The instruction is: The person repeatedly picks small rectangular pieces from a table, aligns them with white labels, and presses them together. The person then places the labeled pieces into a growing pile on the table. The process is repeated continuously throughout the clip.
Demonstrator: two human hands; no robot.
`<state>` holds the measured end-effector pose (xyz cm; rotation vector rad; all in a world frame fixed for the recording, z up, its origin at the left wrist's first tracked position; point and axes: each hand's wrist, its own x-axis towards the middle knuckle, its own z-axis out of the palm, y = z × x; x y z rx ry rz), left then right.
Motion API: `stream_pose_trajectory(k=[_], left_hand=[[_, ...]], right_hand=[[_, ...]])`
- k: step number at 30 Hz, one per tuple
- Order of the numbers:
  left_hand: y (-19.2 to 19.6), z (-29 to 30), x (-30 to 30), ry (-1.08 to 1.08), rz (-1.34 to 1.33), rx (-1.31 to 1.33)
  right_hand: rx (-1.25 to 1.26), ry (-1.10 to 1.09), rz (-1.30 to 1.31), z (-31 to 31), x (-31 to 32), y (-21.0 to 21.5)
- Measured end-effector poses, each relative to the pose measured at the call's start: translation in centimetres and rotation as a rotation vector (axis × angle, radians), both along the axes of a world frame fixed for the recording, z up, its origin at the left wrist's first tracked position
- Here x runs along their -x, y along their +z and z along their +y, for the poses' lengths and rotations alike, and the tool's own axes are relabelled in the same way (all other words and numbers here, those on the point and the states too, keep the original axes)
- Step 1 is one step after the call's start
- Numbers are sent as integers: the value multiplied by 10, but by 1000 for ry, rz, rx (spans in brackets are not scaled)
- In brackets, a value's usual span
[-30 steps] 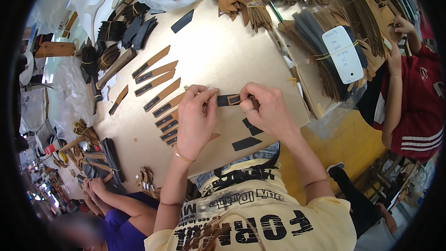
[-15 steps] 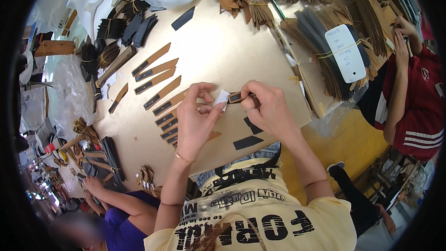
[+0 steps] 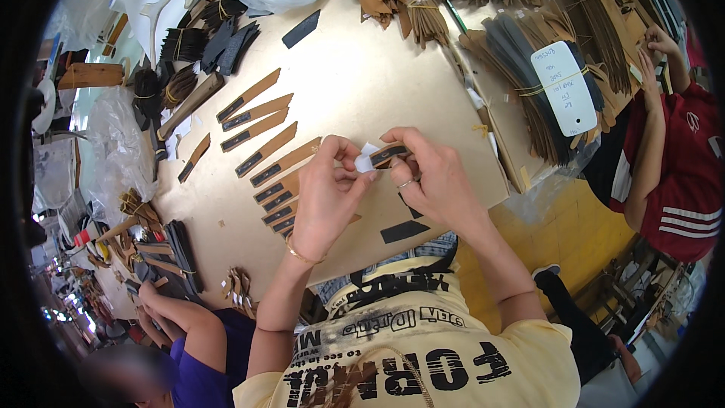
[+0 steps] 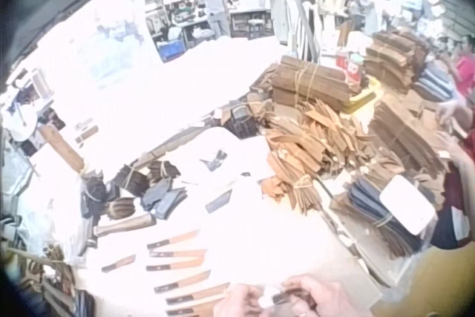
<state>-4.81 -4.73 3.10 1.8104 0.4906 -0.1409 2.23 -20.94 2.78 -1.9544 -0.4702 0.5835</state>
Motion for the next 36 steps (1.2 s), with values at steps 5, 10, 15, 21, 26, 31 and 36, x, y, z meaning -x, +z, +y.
stream_pose_trajectory(k=[5,10,15,21,26,31,36], left_hand=[[3,4,0,-39,-5,51],[5,8,-3,-60,58,72],[13,16,4,-31,72,95],[29,21,35,-11,-39,-303],[20,8,39,-60,-109,-413],[13,8,47,37,-284,-519],[2,3,46,75,-339,-635]], right_hand=[[59,36,-17,0,3,2],[-19,122,-199,3,2,0],[280,324,-547,3,15,3],[628,385,-888,20,43,0],[388,321,-792,12,15,6],[358,120,-618,-6,3,12],[374,145,-496,0,4,1]])
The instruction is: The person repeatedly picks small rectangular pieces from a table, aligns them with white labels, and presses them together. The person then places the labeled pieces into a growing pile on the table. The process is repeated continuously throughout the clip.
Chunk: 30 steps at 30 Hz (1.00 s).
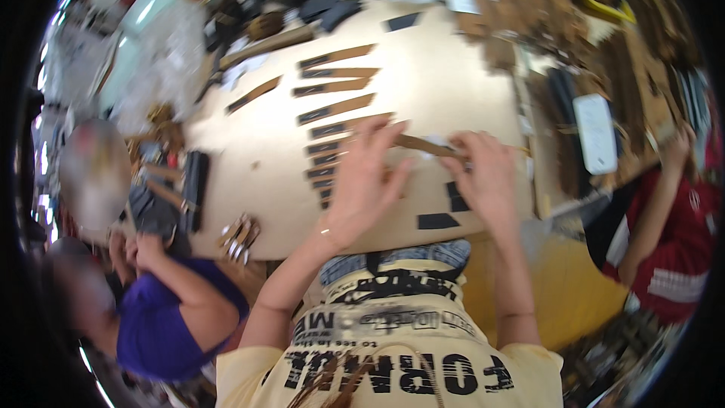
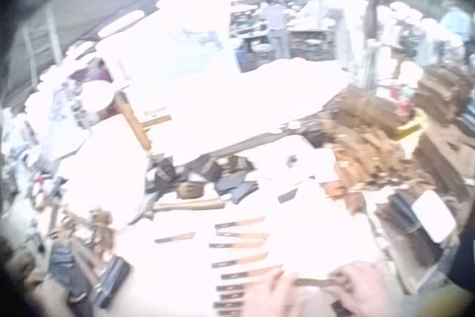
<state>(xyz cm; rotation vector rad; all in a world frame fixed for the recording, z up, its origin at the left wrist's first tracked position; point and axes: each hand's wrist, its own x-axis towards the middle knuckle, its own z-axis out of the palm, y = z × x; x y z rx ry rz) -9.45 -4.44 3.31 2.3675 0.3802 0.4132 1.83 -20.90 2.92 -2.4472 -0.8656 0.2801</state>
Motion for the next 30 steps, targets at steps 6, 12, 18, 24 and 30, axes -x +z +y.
stream_pose_trajectory(k=[6,12,18,24,30], left_hand=[[4,-5,-6,-183,-17,-11],[32,41,57,-139,75,326],[58,123,198,542,270,438],[29,150,230,787,654,-516],[-5,173,139,429,209,-589]], right_hand=[[-87,159,-130,0,6,25],[-201,299,30,22,24,55],[-160,263,-8,42,15,50],[-112,206,-80,30,-1,43],[15,106,-16,-26,-8,39]])
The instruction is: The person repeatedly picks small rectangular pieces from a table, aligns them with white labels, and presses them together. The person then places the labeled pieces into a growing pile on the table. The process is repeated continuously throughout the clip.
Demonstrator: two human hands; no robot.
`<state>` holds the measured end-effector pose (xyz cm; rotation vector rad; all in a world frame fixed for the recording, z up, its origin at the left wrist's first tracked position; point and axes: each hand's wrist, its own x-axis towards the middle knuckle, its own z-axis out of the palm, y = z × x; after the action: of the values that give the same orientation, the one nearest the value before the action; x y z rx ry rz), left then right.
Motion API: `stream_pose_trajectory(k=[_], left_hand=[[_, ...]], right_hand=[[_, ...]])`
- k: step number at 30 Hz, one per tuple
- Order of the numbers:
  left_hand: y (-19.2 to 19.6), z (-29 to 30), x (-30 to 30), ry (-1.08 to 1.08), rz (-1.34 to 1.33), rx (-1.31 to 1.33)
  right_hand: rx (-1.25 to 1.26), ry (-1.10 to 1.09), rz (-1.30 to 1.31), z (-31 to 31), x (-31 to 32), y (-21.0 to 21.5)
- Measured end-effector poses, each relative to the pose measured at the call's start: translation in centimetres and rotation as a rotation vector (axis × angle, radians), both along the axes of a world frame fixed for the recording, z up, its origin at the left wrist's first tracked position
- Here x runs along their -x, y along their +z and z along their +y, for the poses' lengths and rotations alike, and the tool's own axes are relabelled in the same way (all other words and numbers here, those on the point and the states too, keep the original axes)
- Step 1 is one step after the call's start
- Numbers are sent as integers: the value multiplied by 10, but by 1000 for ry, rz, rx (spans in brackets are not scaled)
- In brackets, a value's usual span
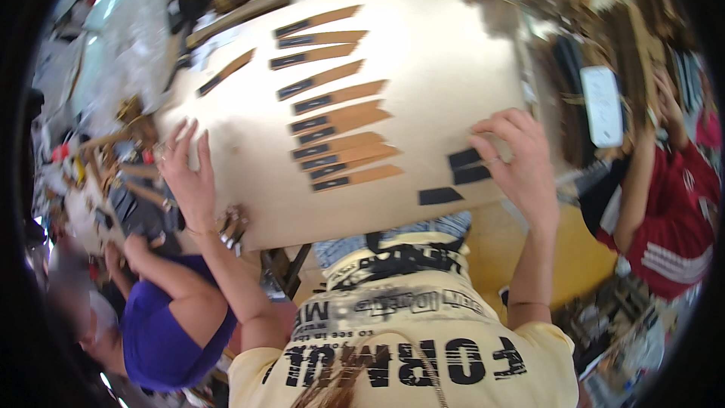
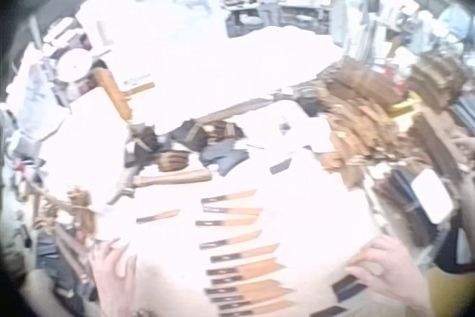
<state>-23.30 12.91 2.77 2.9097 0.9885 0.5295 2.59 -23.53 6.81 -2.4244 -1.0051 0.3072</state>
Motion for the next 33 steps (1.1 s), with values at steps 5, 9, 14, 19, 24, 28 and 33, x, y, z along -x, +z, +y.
stream_pose_trajectory(k=[5,9,14,19,24,28,33], left_hand=[[-24,32,-69,-136,55,67],[-27,47,-76,-148,24,150],[-32,51,-72,-198,21,50],[-34,55,-75,-227,15,-54],[-13,47,-80,-93,-251,194],[27,13,-84,-137,-454,919],[54,-50,-115,-428,-320,1645]], right_hand=[[95,-75,63,-44,14,-4],[100,-142,136,-47,30,-13],[109,-132,182,-44,29,-16],[143,-120,180,-43,27,-15],[-5,-227,124,-28,22,-10],[-220,-253,175,2,4,-5],[-247,118,-91,82,-52,-29]])
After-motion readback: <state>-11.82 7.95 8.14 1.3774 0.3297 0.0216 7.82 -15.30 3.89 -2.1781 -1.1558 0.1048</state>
